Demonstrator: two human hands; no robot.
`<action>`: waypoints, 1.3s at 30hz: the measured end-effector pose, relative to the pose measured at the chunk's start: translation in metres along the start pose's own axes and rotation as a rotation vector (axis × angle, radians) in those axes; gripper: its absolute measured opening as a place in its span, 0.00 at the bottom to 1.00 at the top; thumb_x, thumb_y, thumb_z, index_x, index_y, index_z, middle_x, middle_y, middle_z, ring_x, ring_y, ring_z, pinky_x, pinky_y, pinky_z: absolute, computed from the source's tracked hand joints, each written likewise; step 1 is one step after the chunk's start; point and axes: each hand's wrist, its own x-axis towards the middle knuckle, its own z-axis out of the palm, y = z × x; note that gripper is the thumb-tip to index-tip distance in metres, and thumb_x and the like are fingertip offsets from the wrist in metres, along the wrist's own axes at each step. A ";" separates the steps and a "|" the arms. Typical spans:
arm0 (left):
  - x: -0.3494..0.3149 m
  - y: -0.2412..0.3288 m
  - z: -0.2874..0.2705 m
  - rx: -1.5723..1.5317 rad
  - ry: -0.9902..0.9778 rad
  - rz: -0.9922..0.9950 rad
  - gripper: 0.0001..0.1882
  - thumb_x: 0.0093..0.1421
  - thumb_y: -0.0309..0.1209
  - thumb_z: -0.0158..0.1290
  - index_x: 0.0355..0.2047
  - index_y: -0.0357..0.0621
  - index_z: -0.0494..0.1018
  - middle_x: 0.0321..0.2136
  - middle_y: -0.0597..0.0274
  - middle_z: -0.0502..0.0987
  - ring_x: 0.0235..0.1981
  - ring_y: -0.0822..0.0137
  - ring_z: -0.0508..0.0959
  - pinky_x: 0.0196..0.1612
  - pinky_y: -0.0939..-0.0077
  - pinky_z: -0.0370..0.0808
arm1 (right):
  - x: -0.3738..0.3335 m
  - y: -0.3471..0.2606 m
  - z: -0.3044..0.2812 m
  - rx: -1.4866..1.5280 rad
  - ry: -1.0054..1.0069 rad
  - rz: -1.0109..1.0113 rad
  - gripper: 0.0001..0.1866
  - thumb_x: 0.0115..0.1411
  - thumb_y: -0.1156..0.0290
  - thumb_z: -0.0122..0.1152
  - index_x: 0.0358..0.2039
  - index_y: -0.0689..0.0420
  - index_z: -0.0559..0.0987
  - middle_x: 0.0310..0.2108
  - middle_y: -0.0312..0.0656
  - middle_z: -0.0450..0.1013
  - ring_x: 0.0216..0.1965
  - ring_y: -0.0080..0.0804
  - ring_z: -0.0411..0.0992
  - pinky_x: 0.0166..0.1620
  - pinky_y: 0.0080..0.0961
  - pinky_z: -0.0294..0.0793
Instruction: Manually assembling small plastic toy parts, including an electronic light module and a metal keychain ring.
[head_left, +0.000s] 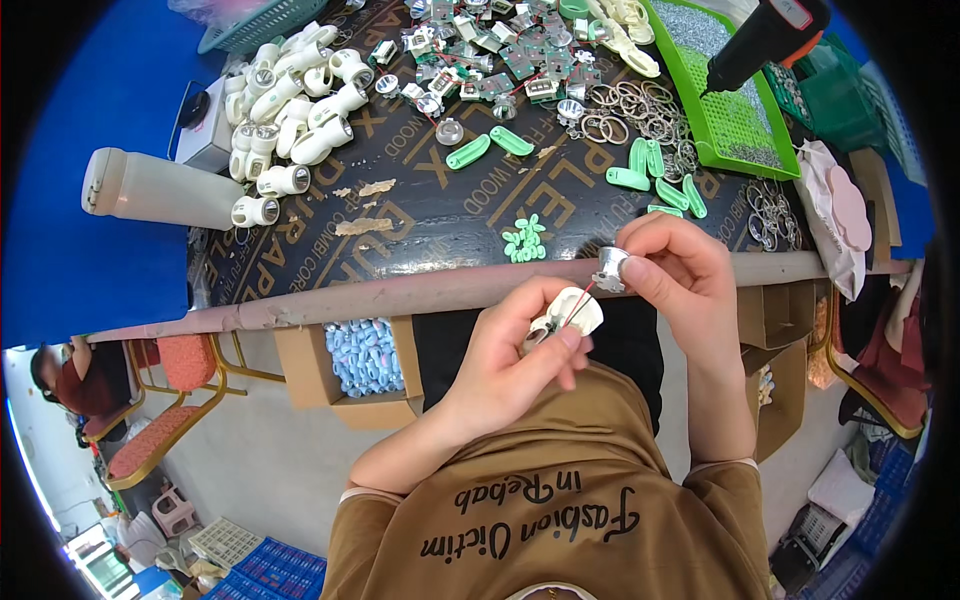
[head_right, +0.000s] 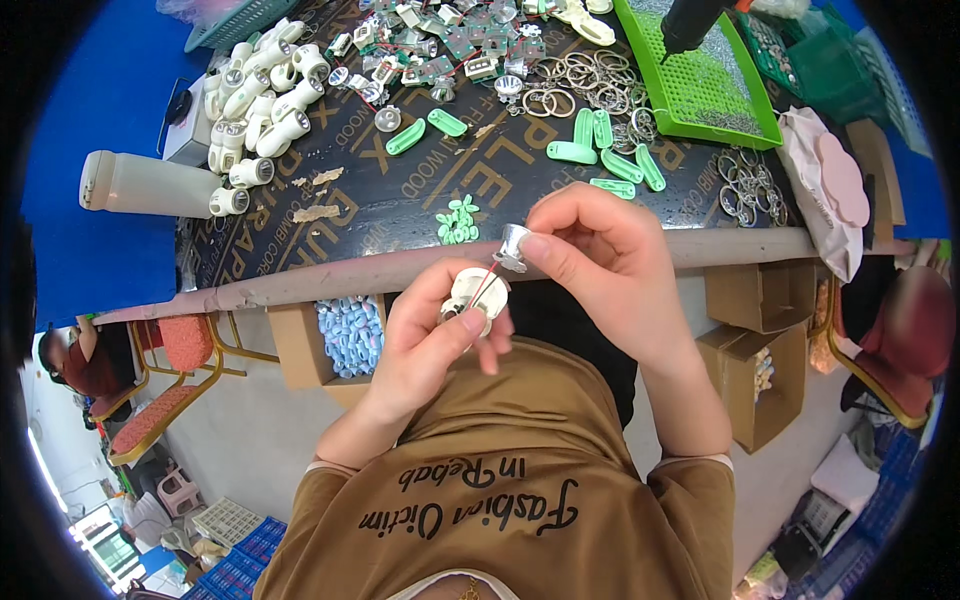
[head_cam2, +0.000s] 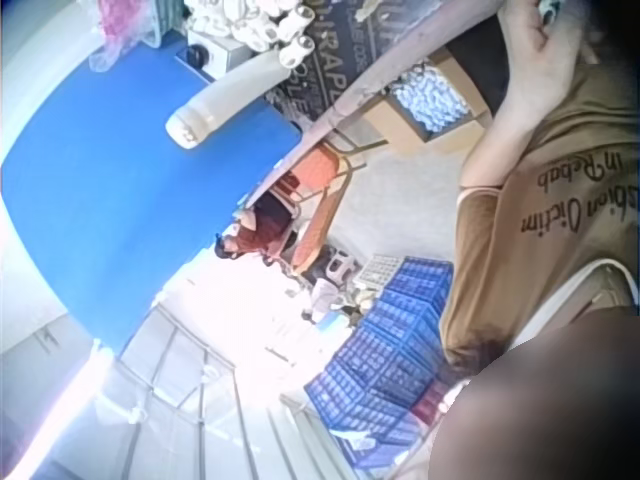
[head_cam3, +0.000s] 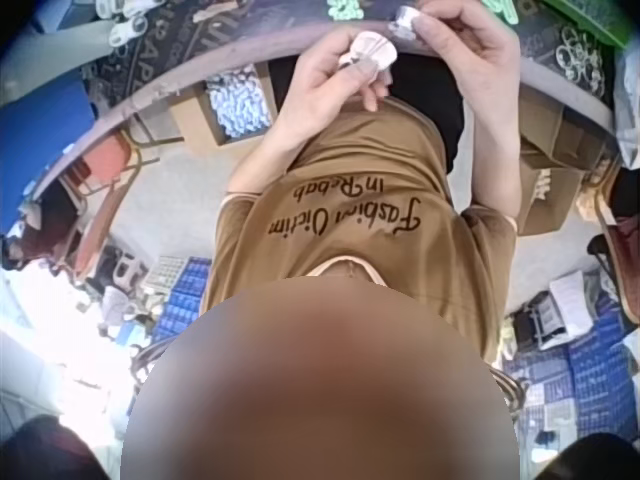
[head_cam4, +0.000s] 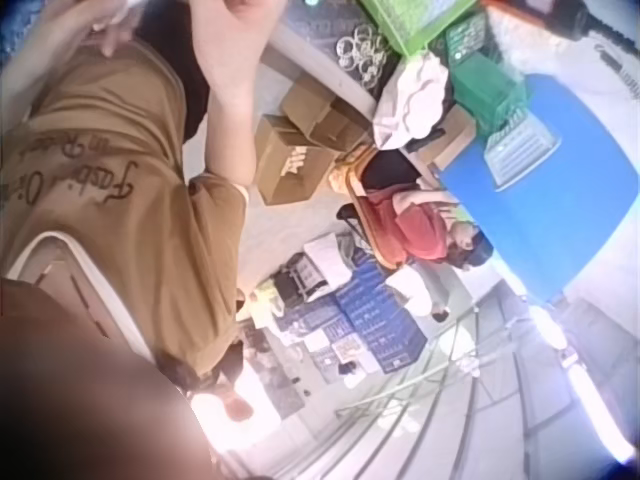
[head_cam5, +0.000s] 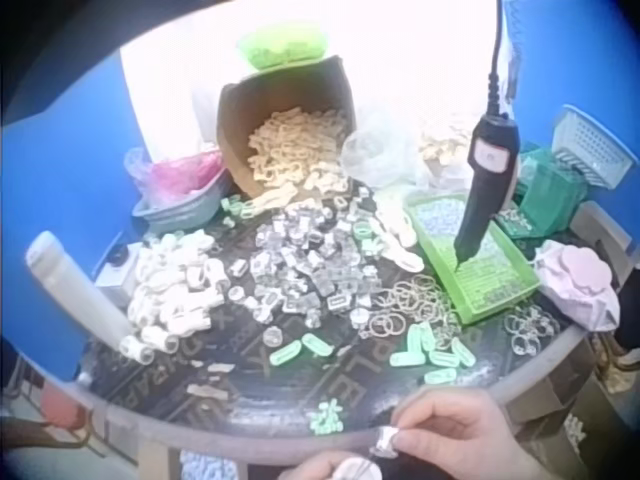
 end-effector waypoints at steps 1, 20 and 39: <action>0.001 0.000 0.004 -0.073 0.043 0.030 0.13 0.60 0.26 0.43 0.46 0.35 0.64 0.29 0.61 0.71 0.25 0.77 0.70 0.23 0.85 0.66 | 0.000 -0.001 0.000 0.001 0.001 0.000 0.02 0.55 0.80 0.57 0.29 0.64 0.73 0.30 0.35 0.68 0.32 0.19 0.67 0.35 0.15 0.67; 0.007 0.000 0.003 0.181 0.215 0.189 0.05 0.59 0.23 0.45 0.33 0.38 0.70 0.22 0.70 0.71 0.24 0.82 0.69 0.27 0.85 0.66 | -0.009 -0.021 0.020 -0.721 -0.010 -0.404 0.06 0.44 0.81 0.63 0.26 0.60 0.76 0.26 0.42 0.72 0.26 0.34 0.71 0.29 0.23 0.69; -0.002 0.008 0.002 0.335 0.123 0.214 0.18 0.53 0.19 0.44 0.46 0.35 0.58 0.38 0.58 0.68 0.39 0.72 0.69 0.44 0.76 0.67 | -0.009 -0.019 0.025 -0.876 -0.002 -0.448 0.09 0.42 0.81 0.63 0.26 0.58 0.76 0.26 0.40 0.72 0.24 0.36 0.70 0.26 0.26 0.68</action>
